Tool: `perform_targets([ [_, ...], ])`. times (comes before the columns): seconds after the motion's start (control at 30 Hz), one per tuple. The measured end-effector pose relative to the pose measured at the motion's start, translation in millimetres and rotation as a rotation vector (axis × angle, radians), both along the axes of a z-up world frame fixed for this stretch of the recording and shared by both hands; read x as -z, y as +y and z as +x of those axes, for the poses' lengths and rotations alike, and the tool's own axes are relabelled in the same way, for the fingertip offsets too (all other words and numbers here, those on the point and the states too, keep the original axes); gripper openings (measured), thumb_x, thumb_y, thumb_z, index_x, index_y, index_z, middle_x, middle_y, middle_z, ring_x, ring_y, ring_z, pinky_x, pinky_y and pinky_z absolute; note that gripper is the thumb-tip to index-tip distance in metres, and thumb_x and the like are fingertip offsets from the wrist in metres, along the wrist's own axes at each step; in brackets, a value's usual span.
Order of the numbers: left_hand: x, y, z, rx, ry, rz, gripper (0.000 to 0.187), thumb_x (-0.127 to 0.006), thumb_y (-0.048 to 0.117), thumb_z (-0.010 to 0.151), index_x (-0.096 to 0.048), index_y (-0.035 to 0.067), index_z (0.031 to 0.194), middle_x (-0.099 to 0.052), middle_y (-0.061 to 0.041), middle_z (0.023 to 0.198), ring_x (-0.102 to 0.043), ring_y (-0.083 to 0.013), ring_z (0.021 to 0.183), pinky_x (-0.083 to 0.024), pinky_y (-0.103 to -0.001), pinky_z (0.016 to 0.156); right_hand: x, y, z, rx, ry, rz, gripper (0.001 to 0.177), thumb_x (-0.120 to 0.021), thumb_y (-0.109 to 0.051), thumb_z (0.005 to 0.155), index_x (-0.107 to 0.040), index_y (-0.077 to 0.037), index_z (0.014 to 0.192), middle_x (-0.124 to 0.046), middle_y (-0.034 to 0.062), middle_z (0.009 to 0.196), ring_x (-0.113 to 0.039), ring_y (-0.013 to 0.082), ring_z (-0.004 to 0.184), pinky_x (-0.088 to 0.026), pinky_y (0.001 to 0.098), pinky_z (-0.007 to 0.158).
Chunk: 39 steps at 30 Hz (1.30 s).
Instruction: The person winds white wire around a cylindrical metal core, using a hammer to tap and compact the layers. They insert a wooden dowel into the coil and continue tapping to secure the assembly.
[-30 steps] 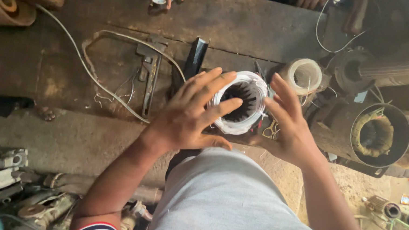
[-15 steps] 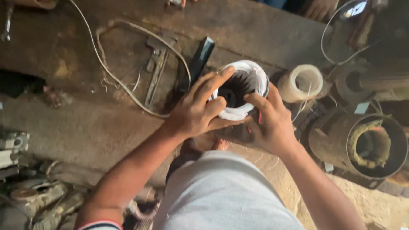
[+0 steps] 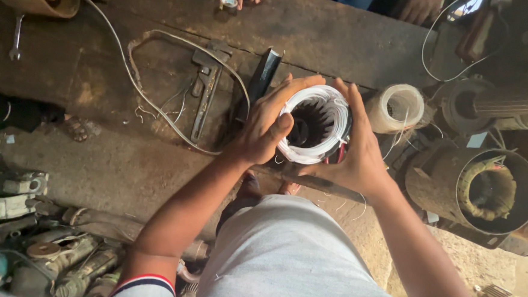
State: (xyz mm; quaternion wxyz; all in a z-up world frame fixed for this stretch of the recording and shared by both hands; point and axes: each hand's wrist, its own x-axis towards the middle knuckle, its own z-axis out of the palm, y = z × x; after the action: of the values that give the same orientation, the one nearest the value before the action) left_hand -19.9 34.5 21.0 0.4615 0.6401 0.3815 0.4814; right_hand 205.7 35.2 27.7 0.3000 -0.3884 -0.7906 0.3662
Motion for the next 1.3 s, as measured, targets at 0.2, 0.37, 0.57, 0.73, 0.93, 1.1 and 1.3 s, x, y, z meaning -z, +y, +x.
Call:
perform_targets([
  [0.2,-7.7,3.8,1.7,-0.062,0.039,-0.008,0.086,-0.031,0.074,0.106,-0.059,0.000,0.141,-0.065,-0.017,0.135,-0.063,-0.0276,0.126,-0.045,-0.041,0.119,-4.1,-3.0,-18.9,0.132,-0.030,-0.004,0.134,-0.105,-0.039,0.049,-0.028,0.000,0.152,-0.050,0.0219,0.153,-0.060,0.0350,0.136,-0.051,0.0436,0.114],
  [0.37,-12.8,8.2,3.4,-0.092,0.048,0.052,0.078,-0.034,0.067,0.108,-0.063,0.000,0.135,-0.068,-0.015,0.123,-0.067,-0.0273,0.114,-0.049,-0.039,0.106,-4.0,1.5,-20.2,0.145,-0.067,0.134,0.130,-0.106,-0.045,0.049,-0.032,0.000,0.147,-0.060,0.0225,0.137,-0.070,0.0341,0.120,-0.058,0.0409,0.103],
  [0.57,-14.2,13.2,6.3,-0.146,0.089,0.055,0.069,-0.035,0.060,0.109,-0.068,0.002,0.124,-0.070,-0.013,0.115,-0.068,-0.0268,0.104,-0.048,-0.037,0.099,3.3,9.6,-22.3,0.142,-0.021,0.222,0.128,-0.104,-0.043,0.048,-0.034,0.000,0.145,-0.059,0.0242,0.136,-0.068,0.0389,0.120,-0.056,0.0455,0.107],
  [0.73,-12.0,18.1,6.0,-0.156,0.103,0.027,0.065,-0.036,0.057,0.109,-0.068,0.002,0.122,-0.070,-0.014,0.115,-0.068,-0.0282,0.106,-0.048,-0.038,0.100,7.4,12.6,-21.8,0.120,0.035,0.214,0.124,-0.105,-0.037,0.053,-0.032,-0.003,0.148,-0.061,0.0207,0.137,-0.067,0.0352,0.125,-0.050,0.0502,0.119],
  [0.93,-22.6,13.3,-2.7,-0.081,0.261,0.053,0.067,-0.036,0.058,0.111,-0.059,0.001,0.137,-0.066,-0.017,0.134,-0.064,-0.0332,0.129,-0.043,-0.044,0.115,8.6,3.6,-16.9,0.098,0.088,-0.068,0.134,-0.103,-0.039,0.055,-0.022,-0.007,0.156,-0.042,0.0247,0.160,-0.053,0.0362,0.146,-0.047,0.0452,0.120],
  [1.1,-37.2,5.4,-8.4,-0.033,0.285,0.027,0.080,-0.031,0.065,0.111,-0.047,-0.002,0.152,-0.053,-0.022,0.154,-0.050,-0.0380,0.147,-0.034,-0.046,0.125,7.2,-7.3,-2.7,0.036,0.250,-0.135,0.144,-0.087,-0.062,0.064,-0.003,-0.008,0.167,-0.024,0.0237,0.172,-0.031,0.0371,0.161,-0.030,0.0478,0.131],
  [1.3,-43.9,-16.8,-13.0,-0.155,0.096,-0.115,0.075,-0.032,0.061,0.111,-0.053,-0.001,0.147,-0.057,-0.019,0.150,-0.054,-0.0317,0.146,-0.040,-0.040,0.123,4.0,-19.8,15.1,0.215,0.425,-0.295,0.101,-0.045,-0.076,0.100,-0.018,-0.004,0.166,-0.034,0.0219,0.169,-0.036,0.0348,0.159,-0.028,0.0489,0.133],
])
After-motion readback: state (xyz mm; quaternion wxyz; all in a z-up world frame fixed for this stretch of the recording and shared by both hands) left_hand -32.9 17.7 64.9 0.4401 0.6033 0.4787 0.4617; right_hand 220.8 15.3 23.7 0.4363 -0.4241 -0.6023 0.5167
